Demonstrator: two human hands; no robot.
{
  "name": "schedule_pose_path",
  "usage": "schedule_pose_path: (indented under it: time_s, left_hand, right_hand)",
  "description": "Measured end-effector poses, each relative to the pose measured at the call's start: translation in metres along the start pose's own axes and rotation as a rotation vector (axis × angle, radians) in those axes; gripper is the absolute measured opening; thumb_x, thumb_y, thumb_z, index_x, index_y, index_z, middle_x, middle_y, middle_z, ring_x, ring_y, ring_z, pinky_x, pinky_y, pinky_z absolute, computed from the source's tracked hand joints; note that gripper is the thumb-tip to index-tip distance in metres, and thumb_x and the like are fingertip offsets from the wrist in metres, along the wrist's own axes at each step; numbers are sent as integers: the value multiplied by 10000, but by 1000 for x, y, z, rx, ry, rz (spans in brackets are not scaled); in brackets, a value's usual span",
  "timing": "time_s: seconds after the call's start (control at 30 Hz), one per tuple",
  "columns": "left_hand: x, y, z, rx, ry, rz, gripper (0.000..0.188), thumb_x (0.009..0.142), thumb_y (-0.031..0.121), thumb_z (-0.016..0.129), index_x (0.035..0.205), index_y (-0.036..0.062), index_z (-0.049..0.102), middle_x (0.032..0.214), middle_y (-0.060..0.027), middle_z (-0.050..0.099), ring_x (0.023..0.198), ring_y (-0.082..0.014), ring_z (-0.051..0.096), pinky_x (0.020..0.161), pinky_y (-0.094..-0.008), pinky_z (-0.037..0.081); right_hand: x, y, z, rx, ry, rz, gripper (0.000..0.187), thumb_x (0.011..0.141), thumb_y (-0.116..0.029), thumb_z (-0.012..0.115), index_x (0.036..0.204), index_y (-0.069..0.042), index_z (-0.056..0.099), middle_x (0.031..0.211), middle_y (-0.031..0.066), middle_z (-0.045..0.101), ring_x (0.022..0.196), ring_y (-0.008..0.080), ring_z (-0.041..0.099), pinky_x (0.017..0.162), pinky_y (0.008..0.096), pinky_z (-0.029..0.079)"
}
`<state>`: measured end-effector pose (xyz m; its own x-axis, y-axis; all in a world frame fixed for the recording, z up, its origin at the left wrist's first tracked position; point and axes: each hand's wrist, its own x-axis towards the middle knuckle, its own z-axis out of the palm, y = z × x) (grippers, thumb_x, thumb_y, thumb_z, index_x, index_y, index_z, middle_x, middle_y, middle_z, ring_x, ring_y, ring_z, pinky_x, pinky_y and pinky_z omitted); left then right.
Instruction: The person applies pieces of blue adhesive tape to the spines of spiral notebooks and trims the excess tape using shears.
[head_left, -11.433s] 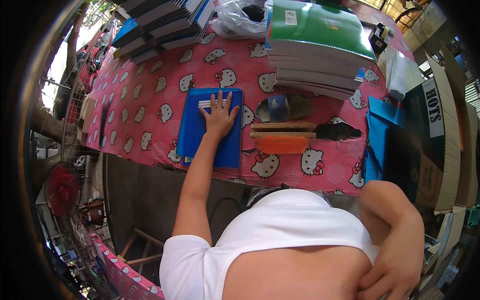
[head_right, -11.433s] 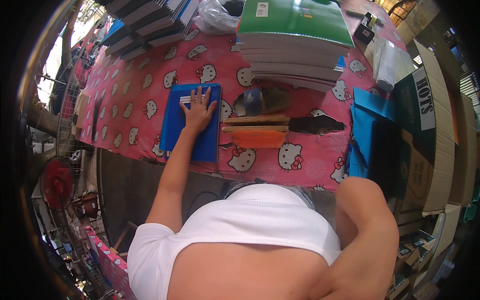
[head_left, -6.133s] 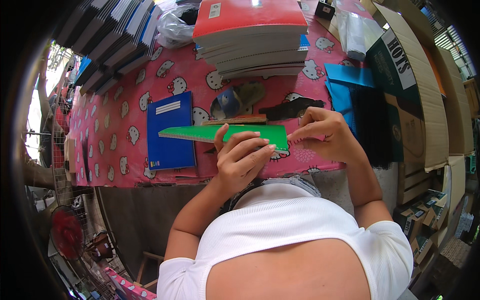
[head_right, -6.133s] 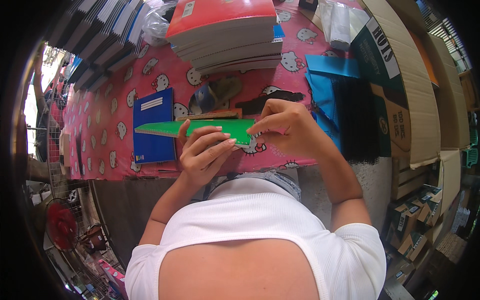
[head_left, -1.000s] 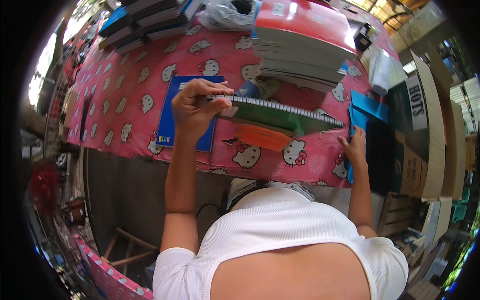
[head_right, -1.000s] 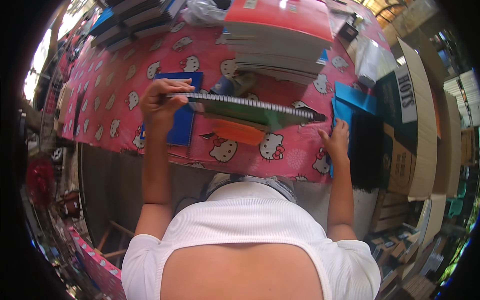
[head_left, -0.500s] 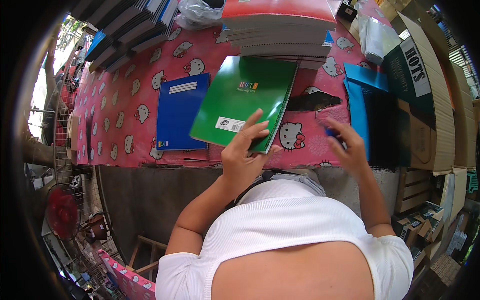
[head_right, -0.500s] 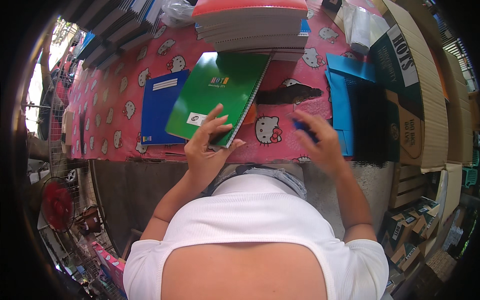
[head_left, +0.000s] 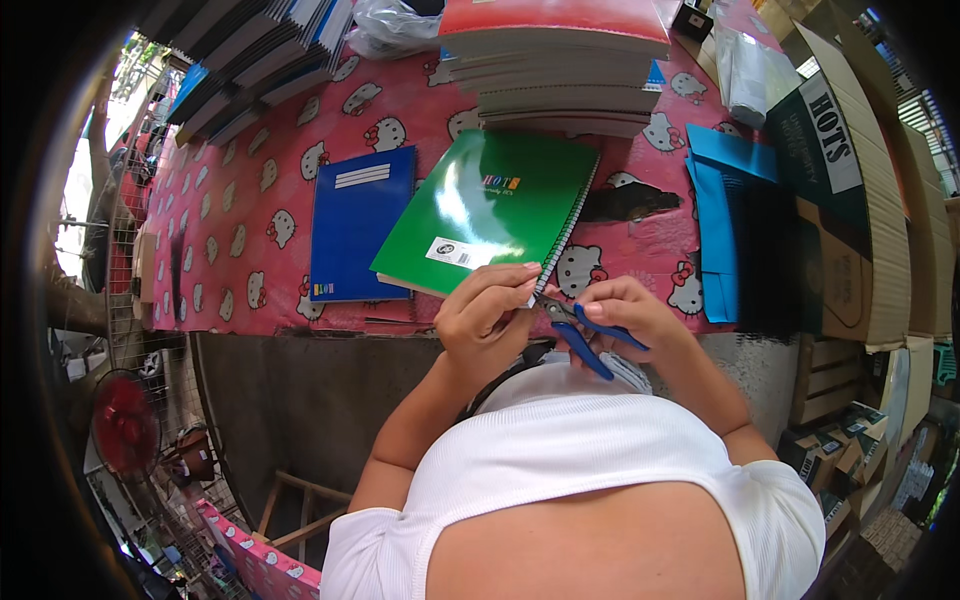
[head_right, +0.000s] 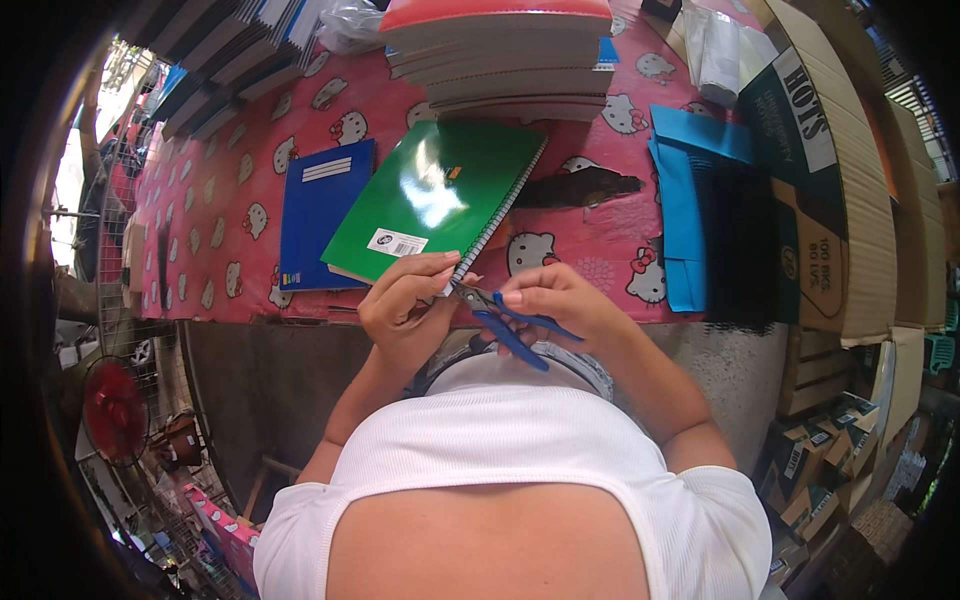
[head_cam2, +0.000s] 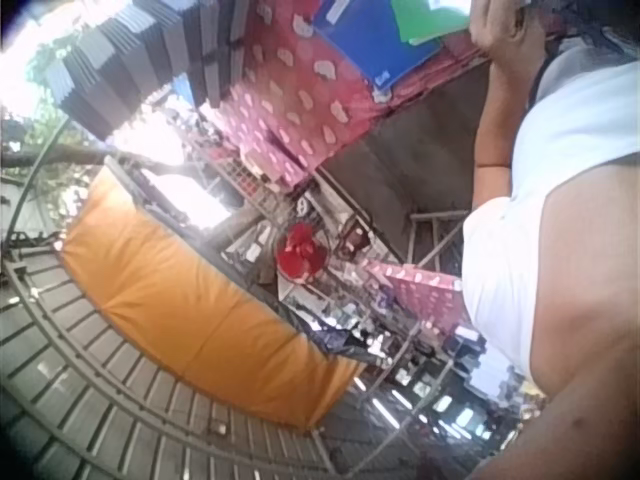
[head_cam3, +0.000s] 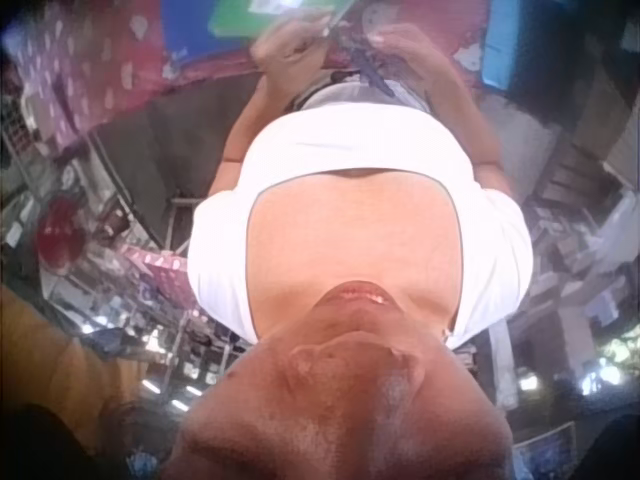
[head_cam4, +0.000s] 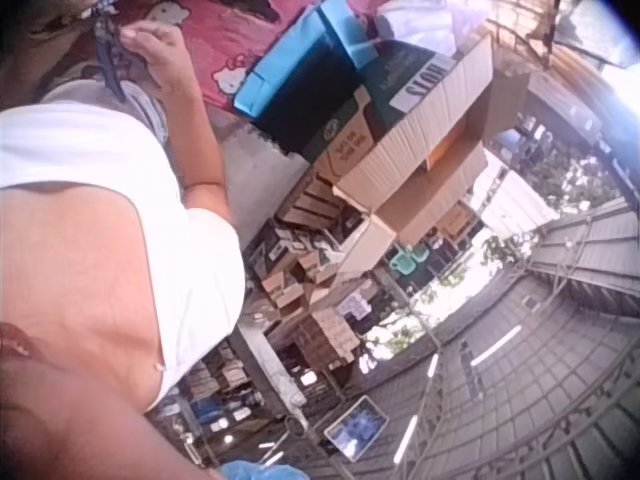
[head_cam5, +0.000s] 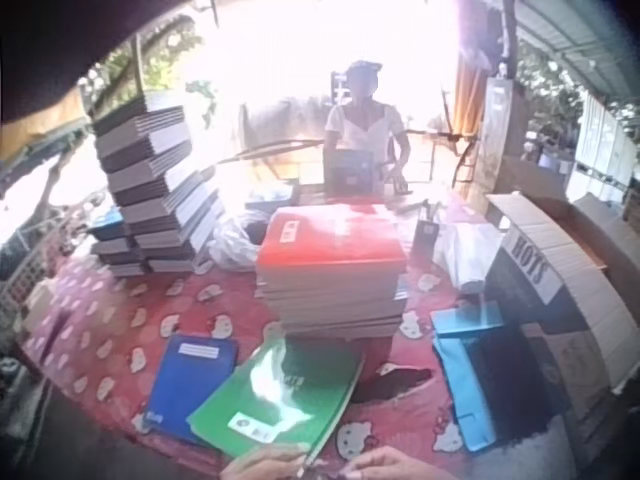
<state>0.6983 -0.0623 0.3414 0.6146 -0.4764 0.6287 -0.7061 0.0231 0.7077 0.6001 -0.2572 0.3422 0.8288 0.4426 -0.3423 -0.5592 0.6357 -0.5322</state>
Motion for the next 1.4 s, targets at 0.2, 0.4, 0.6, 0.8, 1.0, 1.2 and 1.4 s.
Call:
schedule_pose_path:
  time_s: [0.2,0.4,0.6,0.8,1.0,1.2,1.4]
  left_hand:
    - [32,-19,-55,28,442,-102,259,847,-32,662,863,45,415,1003,-196,653,981,-301,655,796,-377,578]
    - [-7,-100,-216,-455,1241,-469,141,898,114,649,957,42,542,1066,-168,635,928,-242,638,824,-396,557]
    - [-112,-196,-231,29,1268,-1017,290,880,151,683,1059,-32,549,1003,-141,624,943,-238,622,795,-358,537]
    - [11,-121,-169,471,719,-581,356,842,137,708,1125,-5,546,1189,-140,559,1142,-256,524,998,-383,394]
    - [35,-52,-31,382,-242,-421,365,804,211,722,1143,156,599,1363,-110,475,1270,-311,455,1065,-670,93]
    - [26,-78,-9,323,-411,-307,325,780,40,663,1082,157,628,1163,-40,600,1142,-219,547,1087,-536,141]
    - [29,-75,-14,250,-419,-296,309,784,29,663,1070,142,634,1134,-33,625,1087,-215,580,1093,-492,158]
  right_hand:
    - [0,-2,-36,-1130,672,-534,323,824,-181,721,1078,-9,620,1041,103,674,977,181,640,840,301,496]
    - [-52,6,-153,-1995,1361,-383,377,728,-184,767,1055,-45,641,1163,160,609,1085,337,569,943,413,440]
    - [28,-110,-57,-1849,1019,-1132,278,728,-149,756,982,-59,690,1261,131,565,1133,330,532,960,433,427]
    - [171,-215,29,-2294,491,-1324,359,695,-105,738,1048,-162,702,1143,85,579,1074,293,545,921,407,460]
    - [227,-256,64,-2385,256,-521,370,651,-99,751,1018,-125,723,965,87,656,938,284,624,838,374,504]
    - [227,-286,66,-2423,121,-438,419,637,-145,786,1052,-152,729,986,93,706,913,256,656,803,384,511]
    - [225,-295,61,-2308,60,-421,428,637,-144,786,1061,-155,728,1004,94,706,906,262,657,796,382,508]
